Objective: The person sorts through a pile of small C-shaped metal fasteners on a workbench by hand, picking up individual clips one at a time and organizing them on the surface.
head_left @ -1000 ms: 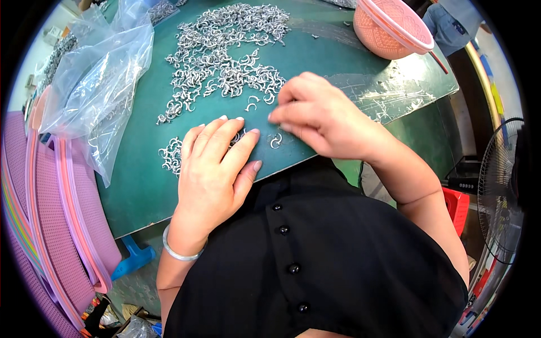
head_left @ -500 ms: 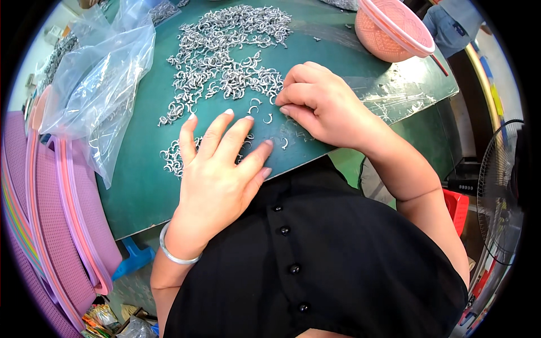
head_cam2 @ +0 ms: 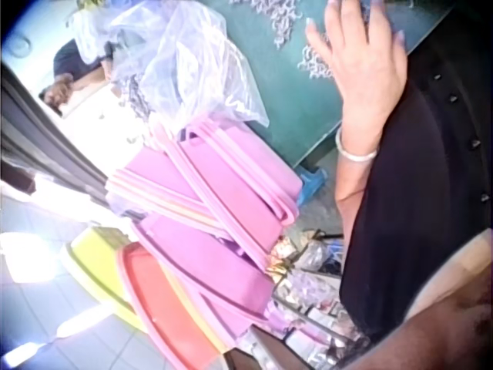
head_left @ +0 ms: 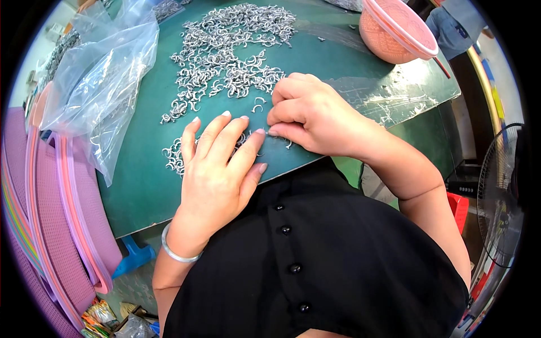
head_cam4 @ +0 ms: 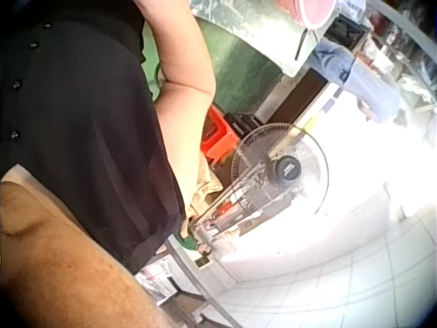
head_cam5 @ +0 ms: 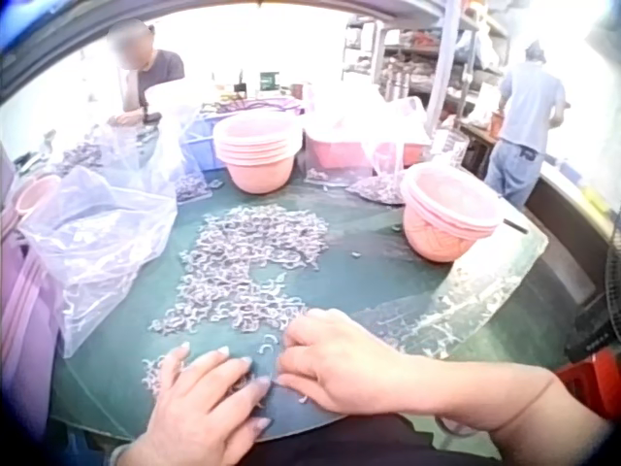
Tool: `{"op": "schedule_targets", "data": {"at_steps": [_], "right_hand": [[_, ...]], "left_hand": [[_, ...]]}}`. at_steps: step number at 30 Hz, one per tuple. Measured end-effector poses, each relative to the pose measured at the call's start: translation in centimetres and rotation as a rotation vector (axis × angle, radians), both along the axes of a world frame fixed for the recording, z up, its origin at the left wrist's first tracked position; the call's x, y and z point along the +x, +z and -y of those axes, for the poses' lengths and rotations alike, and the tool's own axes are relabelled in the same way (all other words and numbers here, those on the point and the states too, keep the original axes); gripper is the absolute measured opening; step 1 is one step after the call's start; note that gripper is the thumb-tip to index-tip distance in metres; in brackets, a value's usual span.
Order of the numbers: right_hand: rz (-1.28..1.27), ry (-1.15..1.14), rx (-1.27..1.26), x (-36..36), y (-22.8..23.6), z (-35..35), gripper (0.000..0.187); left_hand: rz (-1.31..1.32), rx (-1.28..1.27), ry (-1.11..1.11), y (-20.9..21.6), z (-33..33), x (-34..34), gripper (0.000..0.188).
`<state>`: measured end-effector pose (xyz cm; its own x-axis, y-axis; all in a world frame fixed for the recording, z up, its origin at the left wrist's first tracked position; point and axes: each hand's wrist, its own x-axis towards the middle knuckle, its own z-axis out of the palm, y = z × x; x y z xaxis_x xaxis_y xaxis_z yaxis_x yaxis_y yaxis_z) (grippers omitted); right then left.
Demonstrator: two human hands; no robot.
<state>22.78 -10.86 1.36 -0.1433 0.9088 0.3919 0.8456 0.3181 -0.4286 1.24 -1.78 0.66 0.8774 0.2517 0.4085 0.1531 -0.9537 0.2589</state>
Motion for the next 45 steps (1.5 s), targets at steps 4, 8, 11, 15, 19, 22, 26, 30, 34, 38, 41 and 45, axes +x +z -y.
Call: {"op": "schedule_targets", "data": {"at_steps": [4, 8, 11, 15, 19, 22, 26, 30, 34, 38, 41, 45], "right_hand": [[0.014, -0.060, 0.053, 0.4, 0.3, -0.8, 0.008], [0.094, -0.111, 0.092, 0.7, -0.2, -1.3, 0.008], [0.106, -0.095, 0.063, 0.7, -0.2, -1.2, 0.007], [0.066, -0.024, 0.040, 1.1, 0.3, -1.3, 0.006], [0.069, -0.046, 0.055, 1.0, 0.4, -1.8, 0.005], [0.094, -0.021, 0.076, 1.2, 0.0, -1.9, 0.009], [0.105, 0.019, 0.077, 1.4, -0.2, -2.2, 0.014], [0.105, 0.025, 0.091, 1.4, -0.3, -2.3, 0.011], [0.064, -0.021, 0.070, 1.4, 0.1, -2.1, 0.006], [0.044, -0.016, -0.007, 1.6, 0.9, -1.9, 0.003], [0.016, 0.003, -0.036, 1.6, 1.0, -1.8, 0.003], [0.031, -0.017, -0.104, 1.4, 1.1, -1.5, 0.010]], "left_hand": [[-0.043, 0.017, 0.009, 0.0, 0.0, 0.0, 0.037], [-0.042, 0.037, -0.018, -0.1, -0.2, 0.0, 0.036], [-0.025, 0.021, -0.020, -0.2, -0.2, 0.0, 0.034], [0.009, 0.005, -0.028, -0.4, -0.4, -0.1, 0.031], [0.011, -0.033, -0.012, -0.1, -0.2, -0.1, 0.032], [0.016, -0.033, -0.010, -0.2, -0.2, -0.1, 0.032], [0.016, -0.033, -0.002, -0.3, -0.2, -0.1, 0.033], [0.012, -0.030, 0.001, -0.3, -0.3, -0.1, 0.033], [0.015, -0.033, -0.002, -0.3, -0.3, -0.1, 0.033], [0.023, -0.039, -0.004, -0.4, -0.3, -0.2, 0.033], [0.026, -0.038, -0.002, -0.4, -0.2, -0.2, 0.033], [0.027, -0.034, -0.001, -0.5, -0.3, -0.2, 0.033]]}}
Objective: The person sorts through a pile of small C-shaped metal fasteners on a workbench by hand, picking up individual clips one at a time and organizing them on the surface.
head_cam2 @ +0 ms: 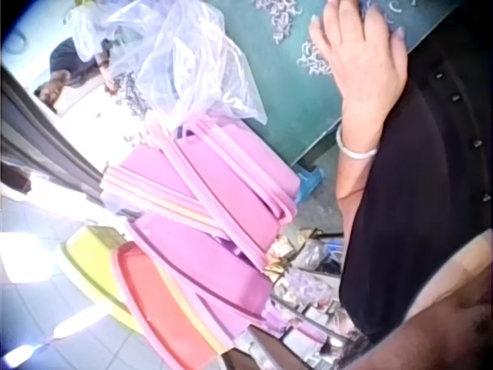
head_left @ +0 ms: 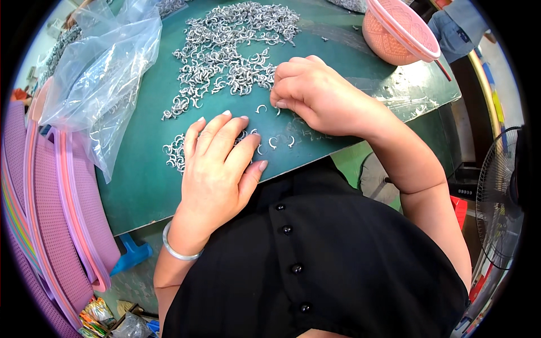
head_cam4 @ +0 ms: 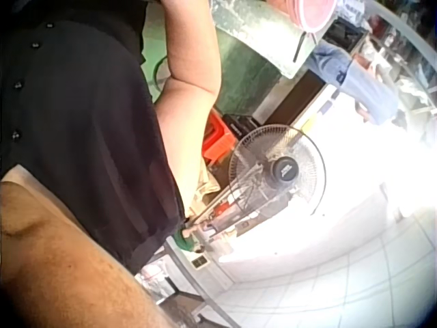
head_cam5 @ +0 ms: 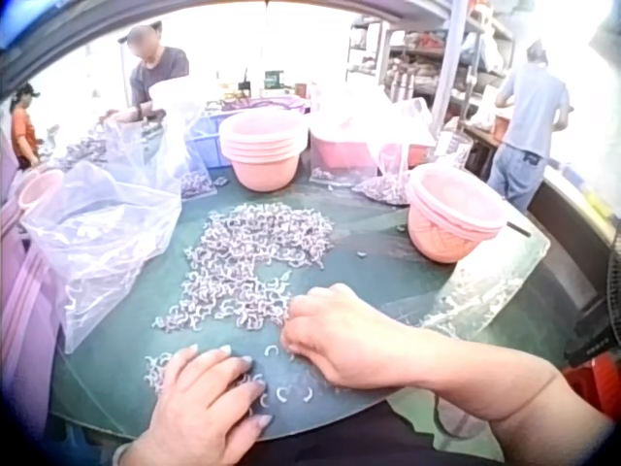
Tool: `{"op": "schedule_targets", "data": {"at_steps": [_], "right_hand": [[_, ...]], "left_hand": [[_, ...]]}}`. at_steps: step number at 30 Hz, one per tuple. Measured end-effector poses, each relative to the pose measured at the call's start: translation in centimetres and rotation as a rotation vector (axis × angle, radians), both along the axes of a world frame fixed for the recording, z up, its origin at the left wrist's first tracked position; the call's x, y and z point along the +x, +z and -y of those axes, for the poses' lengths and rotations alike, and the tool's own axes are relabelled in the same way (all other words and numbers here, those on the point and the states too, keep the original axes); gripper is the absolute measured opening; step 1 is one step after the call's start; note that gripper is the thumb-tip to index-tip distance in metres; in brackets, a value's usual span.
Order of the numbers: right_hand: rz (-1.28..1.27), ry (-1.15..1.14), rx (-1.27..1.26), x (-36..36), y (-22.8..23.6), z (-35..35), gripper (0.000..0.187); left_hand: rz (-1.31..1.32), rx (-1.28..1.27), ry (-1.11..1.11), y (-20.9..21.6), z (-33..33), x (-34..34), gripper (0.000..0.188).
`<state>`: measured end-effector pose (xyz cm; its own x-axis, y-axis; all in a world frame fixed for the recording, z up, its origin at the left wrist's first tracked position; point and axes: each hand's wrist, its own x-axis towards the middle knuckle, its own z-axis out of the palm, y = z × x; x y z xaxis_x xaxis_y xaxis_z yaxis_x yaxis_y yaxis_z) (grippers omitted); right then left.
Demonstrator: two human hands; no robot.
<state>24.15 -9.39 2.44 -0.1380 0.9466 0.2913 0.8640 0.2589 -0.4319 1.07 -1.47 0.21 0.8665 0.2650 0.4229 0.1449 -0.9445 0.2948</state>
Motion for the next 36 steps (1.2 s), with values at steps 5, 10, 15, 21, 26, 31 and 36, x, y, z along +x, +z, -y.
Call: {"op": "schedule_targets", "data": {"at_steps": [5, 10, 15, 21, 26, 31, 36], "right_hand": [[0.132, 0.033, 0.060, -0.2, -0.3, 0.1, 0.006], [0.090, 0.009, 0.077, -0.1, -0.6, 0.2, 0.008], [0.080, -0.016, 0.062, -0.1, -0.3, 0.3, 0.009], [0.050, 0.068, 0.088, -0.4, -0.2, 0.4, 0.010], [0.083, 0.036, 0.108, -0.6, -0.5, -0.7, 0.008], [0.104, 0.028, 0.152, -1.1, -1.1, -1.4, 0.006], [0.069, 0.064, 0.108, -0.9, -0.8, -1.3, 0.007]], "left_hand": [[0.000, -0.003, -0.001, 0.0, 0.1, 0.0, 0.034], [0.000, -0.004, -0.003, 0.1, 0.1, 0.0, 0.034], [-0.004, -0.007, 0.000, 0.0, 0.0, 0.0, 0.034], [0.008, -0.021, -0.009, 0.0, 0.0, 0.0, 0.033], [0.006, -0.015, -0.011, 0.1, 0.0, 0.1, 0.033], [0.020, -0.020, -0.015, 0.1, 0.0, 0.1, 0.033], [0.031, -0.019, -0.023, 0.1, -0.1, 0.1, 0.033]]}}
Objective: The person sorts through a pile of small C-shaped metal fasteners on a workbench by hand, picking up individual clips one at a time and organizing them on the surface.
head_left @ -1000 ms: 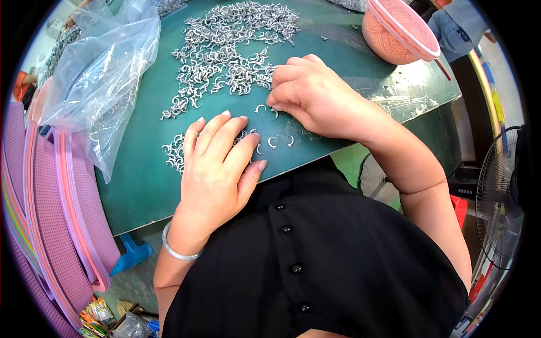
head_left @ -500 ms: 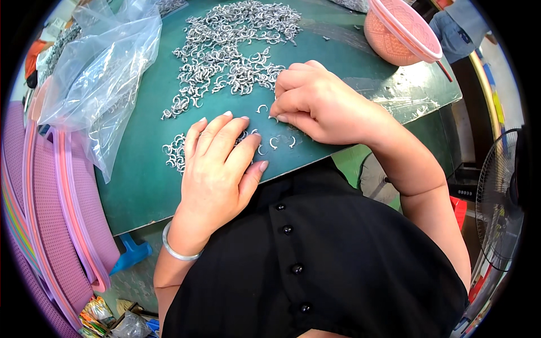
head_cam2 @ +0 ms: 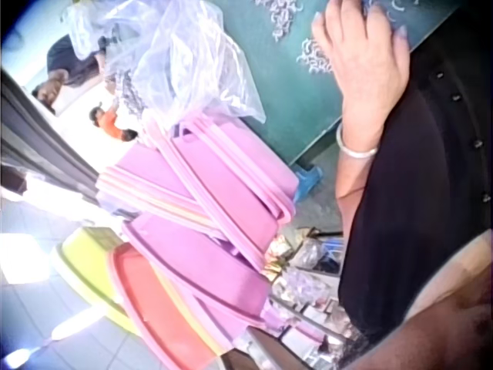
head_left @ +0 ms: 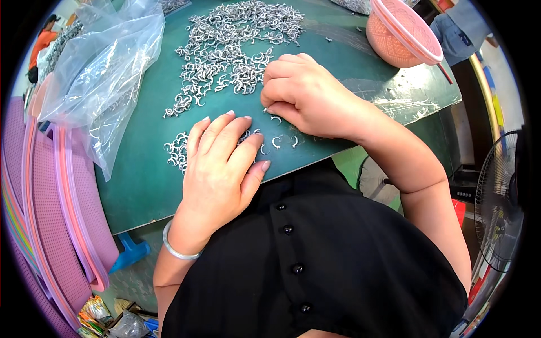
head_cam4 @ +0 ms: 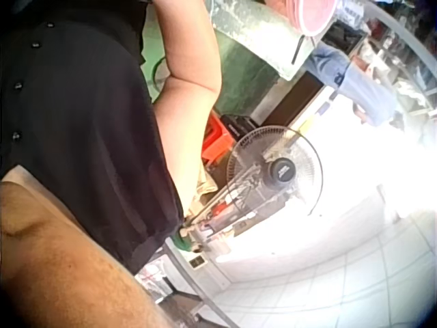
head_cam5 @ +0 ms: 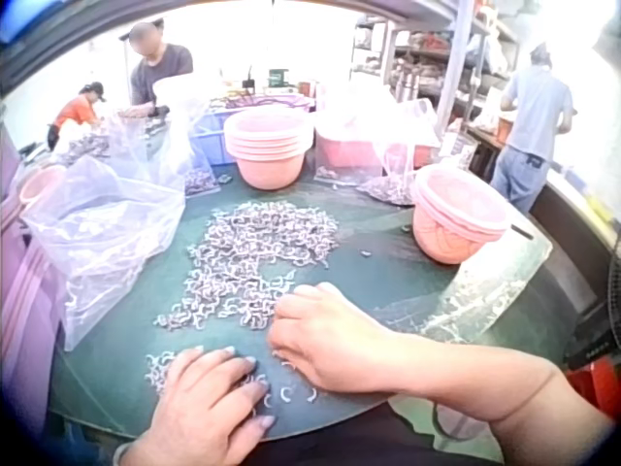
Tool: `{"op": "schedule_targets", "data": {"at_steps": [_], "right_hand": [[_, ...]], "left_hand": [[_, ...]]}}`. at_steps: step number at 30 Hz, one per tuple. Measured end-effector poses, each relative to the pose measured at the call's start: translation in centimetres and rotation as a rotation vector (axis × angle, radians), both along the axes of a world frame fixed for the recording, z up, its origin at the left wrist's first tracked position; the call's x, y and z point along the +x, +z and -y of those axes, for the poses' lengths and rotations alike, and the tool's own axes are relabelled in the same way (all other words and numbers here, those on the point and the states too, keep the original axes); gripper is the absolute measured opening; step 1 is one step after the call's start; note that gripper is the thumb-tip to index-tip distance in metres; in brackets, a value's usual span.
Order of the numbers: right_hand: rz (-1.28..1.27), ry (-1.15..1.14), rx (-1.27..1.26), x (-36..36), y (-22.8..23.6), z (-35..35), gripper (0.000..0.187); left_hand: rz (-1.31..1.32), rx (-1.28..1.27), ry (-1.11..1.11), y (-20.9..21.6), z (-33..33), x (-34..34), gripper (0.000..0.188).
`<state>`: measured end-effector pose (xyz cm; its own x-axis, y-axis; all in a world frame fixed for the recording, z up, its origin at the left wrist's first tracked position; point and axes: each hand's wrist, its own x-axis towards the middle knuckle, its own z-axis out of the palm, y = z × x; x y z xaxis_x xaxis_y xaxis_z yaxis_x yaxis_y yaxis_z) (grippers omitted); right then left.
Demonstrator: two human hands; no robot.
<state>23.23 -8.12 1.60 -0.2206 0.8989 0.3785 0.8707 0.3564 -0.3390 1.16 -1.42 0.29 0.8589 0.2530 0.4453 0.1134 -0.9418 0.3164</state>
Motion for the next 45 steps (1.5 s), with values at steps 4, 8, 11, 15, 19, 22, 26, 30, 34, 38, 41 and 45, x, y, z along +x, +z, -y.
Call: {"op": "schedule_targets", "data": {"at_steps": [4, 8, 11, 15, 19, 22, 26, 30, 34, 38, 41, 45], "right_hand": [[0.040, 0.052, 0.083, 0.3, 0.2, 0.5, 0.008], [-0.008, 0.141, 0.052, 0.6, 0.6, 0.9, 0.010], [-0.047, 0.040, 0.102, 1.0, 0.8, 1.5, 0.011], [0.038, -0.067, 0.083, 1.3, 0.7, 2.3, 0.013], [0.052, 0.002, 0.047, 1.3, 0.5, 2.6, 0.013], [-0.042, 0.011, 0.065, 1.2, 0.7, 2.7, 0.014], [-0.053, -0.079, 0.069, 1.1, 0.4, 2.6, 0.009], [-0.036, -0.094, 0.041, 0.6, 0.1, 2.4, 0.007], [-0.019, -0.117, 0.066, 0.1, -0.3, 2.2, 0.007], [-0.007, -0.103, 0.051, 0.1, -0.3, 2.1, 0.010], [-0.023, -0.087, 0.039, 0.2, -0.2, 1.9, 0.009], [-0.120, -0.052, -0.039, 0.1, -0.2, 2.0, 0.008]], "left_hand": [[0.001, -0.003, -0.012, 0.0, 0.0, 0.0, 0.033], [0.010, -0.005, -0.012, 0.0, -0.1, 0.0, 0.034], [0.011, -0.004, -0.017, 0.0, -0.1, 0.0, 0.034], [0.007, -0.001, -0.022, 0.0, -0.1, 0.0, 0.037], [0.003, 0.004, -0.007, 0.1, 0.0, 0.1, 0.039], [-0.002, 0.008, -0.014, 0.2, 0.1, 0.1, 0.040], [-0.017, 0.016, -0.007, 0.1, 0.1, 0.1, 0.040], [-0.016, 0.024, -0.005, 0.0, 0.0, 0.1, 0.039], [-0.016, 0.025, -0.005, 0.1, 0.1, 0.0, 0.038], [-0.009, 0.017, -0.004, 0.0, 0.1, 0.1, 0.038], [-0.005, 0.020, -0.004, 0.0, 0.0, 0.1, 0.038], [-0.007, 0.015, -0.004, -0.1, 0.0, 0.0, 0.038]]}}
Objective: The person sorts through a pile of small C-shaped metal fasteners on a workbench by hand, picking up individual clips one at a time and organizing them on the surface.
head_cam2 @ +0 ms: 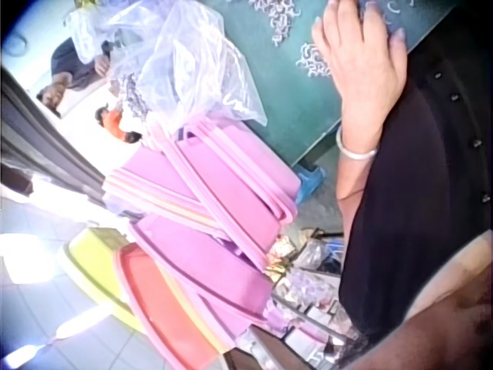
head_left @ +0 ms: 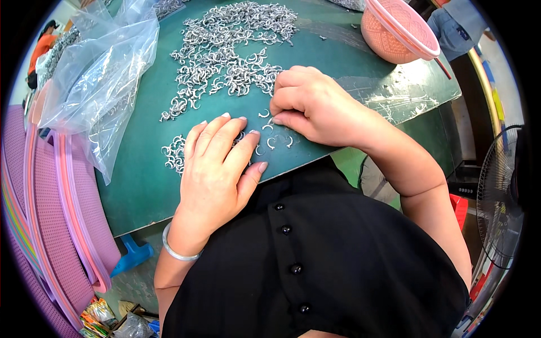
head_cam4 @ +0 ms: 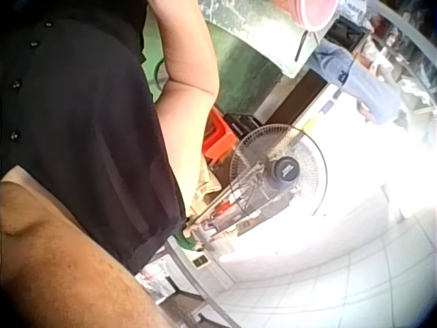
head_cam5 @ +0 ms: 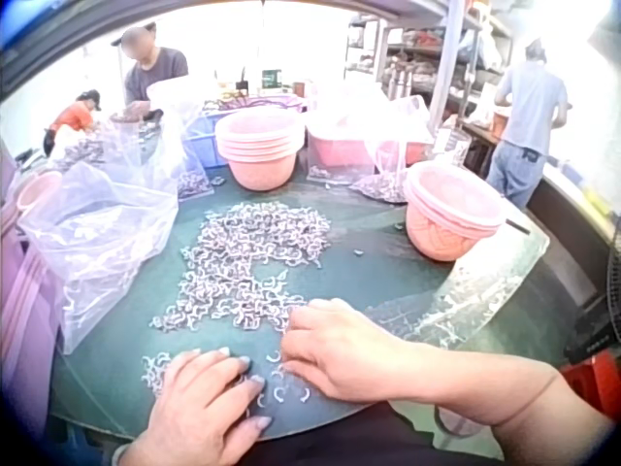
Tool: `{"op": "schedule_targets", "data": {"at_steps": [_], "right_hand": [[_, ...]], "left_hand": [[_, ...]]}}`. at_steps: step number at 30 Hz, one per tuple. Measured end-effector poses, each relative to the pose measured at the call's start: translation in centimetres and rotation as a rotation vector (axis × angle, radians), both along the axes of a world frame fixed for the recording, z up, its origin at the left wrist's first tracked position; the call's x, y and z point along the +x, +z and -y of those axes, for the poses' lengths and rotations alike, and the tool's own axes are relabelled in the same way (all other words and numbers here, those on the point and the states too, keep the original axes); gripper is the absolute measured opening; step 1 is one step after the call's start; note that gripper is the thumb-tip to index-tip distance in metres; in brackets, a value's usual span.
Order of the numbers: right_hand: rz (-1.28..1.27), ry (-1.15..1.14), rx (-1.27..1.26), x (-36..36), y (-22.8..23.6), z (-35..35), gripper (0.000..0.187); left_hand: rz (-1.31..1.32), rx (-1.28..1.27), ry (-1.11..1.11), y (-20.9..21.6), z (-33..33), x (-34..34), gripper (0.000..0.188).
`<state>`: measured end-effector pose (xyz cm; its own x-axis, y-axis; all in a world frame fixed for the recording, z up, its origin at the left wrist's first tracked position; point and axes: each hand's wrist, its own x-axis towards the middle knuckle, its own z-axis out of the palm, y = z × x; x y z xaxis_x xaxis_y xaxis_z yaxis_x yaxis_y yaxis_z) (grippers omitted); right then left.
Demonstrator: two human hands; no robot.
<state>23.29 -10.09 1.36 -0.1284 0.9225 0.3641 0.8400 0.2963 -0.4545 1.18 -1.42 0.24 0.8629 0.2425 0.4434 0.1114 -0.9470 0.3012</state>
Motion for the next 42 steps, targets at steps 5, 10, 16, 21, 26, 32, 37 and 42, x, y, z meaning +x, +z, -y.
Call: {"op": "schedule_targets", "data": {"at_steps": [5, 10, 16, 21, 26, 32, 37, 42], "right_hand": [[-0.024, 0.007, 0.026, 0.1, 0.3, 0.0, 0.009], [0.112, 0.024, 0.130, 0.6, 0.1, 0.1, 0.006], [0.045, 0.033, 0.092, 1.5, 0.8, 0.6, 0.012], [0.132, -0.060, 0.097, 1.3, 0.3, 0.6, 0.017], [0.080, 0.018, 0.089, 1.2, 0.3, 0.9, 0.022], [0.165, -0.082, 0.131, 0.8, -0.2, 0.3, 0.018], [0.117, -0.062, 0.128, 0.5, 0.2, 0.2, 0.013], [0.044, -0.027, 0.117, 0.6, 0.1, 0.2, 0.006]], "left_hand": [[0.003, 0.001, 0.001, 0.0, 0.0, 0.0, 0.038], [0.004, -0.007, -0.001, 0.0, 0.0, 0.0, 0.038], [0.004, -0.009, -0.007, 0.2, 0.0, 0.0, 0.038], [0.002, -0.015, -0.006, 0.2, 0.0, 0.0, 0.039], [-0.053, -0.001, -0.005, 0.4, 0.1, 0.0, 0.043], [-0.164, 0.066, 0.012, 0.7, 0.3, 0.3, 0.050], [-0.203, 0.113, 0.005, 0.7, 0.3, 0.4, 0.051], [-0.189, 0.104, -0.006, 0.6, 0.2, 0.4, 0.049]]}}
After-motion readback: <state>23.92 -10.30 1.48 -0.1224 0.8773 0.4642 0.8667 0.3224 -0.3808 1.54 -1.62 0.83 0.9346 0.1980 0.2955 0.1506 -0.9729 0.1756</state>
